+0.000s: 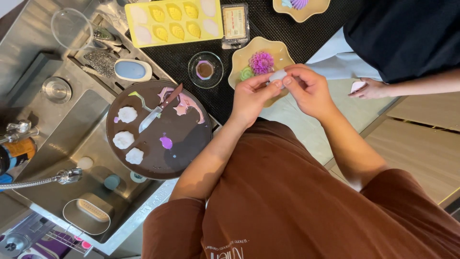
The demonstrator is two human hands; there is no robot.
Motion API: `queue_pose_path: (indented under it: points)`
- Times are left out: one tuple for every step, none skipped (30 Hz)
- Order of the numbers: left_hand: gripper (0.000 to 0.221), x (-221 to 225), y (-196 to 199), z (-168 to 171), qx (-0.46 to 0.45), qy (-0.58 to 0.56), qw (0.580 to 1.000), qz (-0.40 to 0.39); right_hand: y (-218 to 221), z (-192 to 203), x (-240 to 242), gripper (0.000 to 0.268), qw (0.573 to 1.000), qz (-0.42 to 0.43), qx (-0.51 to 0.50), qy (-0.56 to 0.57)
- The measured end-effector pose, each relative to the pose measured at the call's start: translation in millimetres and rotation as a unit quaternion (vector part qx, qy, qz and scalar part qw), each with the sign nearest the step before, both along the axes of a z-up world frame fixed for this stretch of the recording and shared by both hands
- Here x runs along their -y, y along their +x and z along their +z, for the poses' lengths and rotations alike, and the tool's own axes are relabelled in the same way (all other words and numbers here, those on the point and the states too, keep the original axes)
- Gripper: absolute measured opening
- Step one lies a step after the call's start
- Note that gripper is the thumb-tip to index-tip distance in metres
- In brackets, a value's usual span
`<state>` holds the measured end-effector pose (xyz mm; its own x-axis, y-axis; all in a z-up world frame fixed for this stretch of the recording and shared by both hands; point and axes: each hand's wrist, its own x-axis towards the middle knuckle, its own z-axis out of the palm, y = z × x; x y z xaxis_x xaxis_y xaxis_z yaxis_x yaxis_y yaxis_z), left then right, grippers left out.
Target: Decorating small dessert items, cleaning a work tray, and preparing specialty cups in a cafe.
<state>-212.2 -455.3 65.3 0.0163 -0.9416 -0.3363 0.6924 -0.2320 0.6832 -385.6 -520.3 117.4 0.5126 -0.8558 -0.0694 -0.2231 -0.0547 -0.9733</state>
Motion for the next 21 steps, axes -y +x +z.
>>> queue_pose_path:
  points:
    - [0.038, 1, 1, 1, 0.001, -0.001, 1.000, -0.001, 1, 3, 1, 0.013, 1.000, -0.001, 0.001, -0.001]
    - [0.038, 0, 1, 2, 0.003, 0.010, 1.000, -0.002, 2, 5, 1, 0.013, 1.000, 0.010, -0.027, -0.013]
    - [0.038, 0, 1, 2, 0.005, 0.021, 1.000, -0.004, 2, 8, 2, 0.012, 0.998, 0.022, -0.055, -0.025]
    - [0.038, 0, 1, 1, 0.005, 0.021, 1.000, -0.004, 4, 8, 3, 0.012, 0.998, 0.021, -0.054, -0.024]
    - [0.039, 0, 1, -1, 0.008, 0.020, 1.000, -0.007, 5, 7, 4, 0.013, 0.999, 0.029, -0.040, 0.002]
    - [0.040, -2, 1, -3, 0.010, 0.019, 1.000, -0.010, 6, 7, 5, 0.014, 0.999, 0.037, -0.026, 0.029]
    - [0.040, -2, 0, -3, 0.010, 0.020, 1.000, -0.010, 5, 3, 5, 0.014, 0.998, 0.037, -0.026, 0.031]
    - [0.040, -1, -1, -3, 0.010, 0.014, 1.000, -0.007, 5, 0, 6, 0.014, 0.996, 0.026, 0.001, 0.091]
    - [0.040, 0, -1, -3, 0.010, 0.007, 1.000, -0.004, 4, -4, 7, 0.014, 0.988, 0.014, 0.029, 0.151]
    - [0.040, 0, -4, -7, 0.010, 0.010, 1.000, -0.003, 5, -4, 7, 0.014, 0.988, 0.015, 0.028, 0.153]
    - [0.040, -1, -6, -10, -0.001, 0.018, 1.000, 0.004, 6, -5, 7, 0.014, 0.979, -0.011, 0.037, 0.198]
    - [0.041, -2, -9, -14, -0.011, 0.026, 1.000, 0.011, 6, -6, 6, 0.013, 0.968, -0.038, 0.045, 0.243]
    - [0.041, -3, -9, -13, -0.012, 0.029, 0.999, 0.012, 8, -5, 6, 0.013, 0.968, -0.037, 0.044, 0.246]
    - [0.040, -4, -9, -12, 0.044, -0.003, 0.999, 0.024, 10, -4, 6, 0.013, 0.955, -0.067, 0.051, 0.284]
    - [0.039, -4, -9, -10, 0.099, -0.035, 0.994, 0.035, 11, -3, 6, 0.013, 0.940, -0.097, 0.057, 0.322]
    - [0.039, -5, -9, -9, 0.098, -0.034, 0.994, 0.035, 10, -6, 6, 0.013, 0.940, -0.097, 0.057, 0.323]
    - [0.040, -5, -9, -6, 0.116, -0.027, 0.992, 0.031, 8, -9, 6, 0.012, 0.925, -0.115, 0.073, 0.354]
    - [0.040, -5, -9, -4, 0.135, -0.019, 0.990, 0.027, 7, -12, 8, 0.012, 0.909, -0.132, 0.089, 0.385]
    - [0.040, -6, -8, -3, 0.135, -0.018, 0.990, 0.027, 4, -19, 8, 0.012, 0.909, -0.131, 0.089, 0.386]
    - [0.042, -7, -8, -2, 0.144, -0.040, 0.988, 0.028, 0, -26, 7, 0.011, 0.904, -0.139, 0.108, 0.391]
    - [0.044, -9, -8, 0, 0.154, -0.061, 0.986, 0.028, -4, -33, 6, 0.009, 0.898, -0.147, 0.126, 0.395]
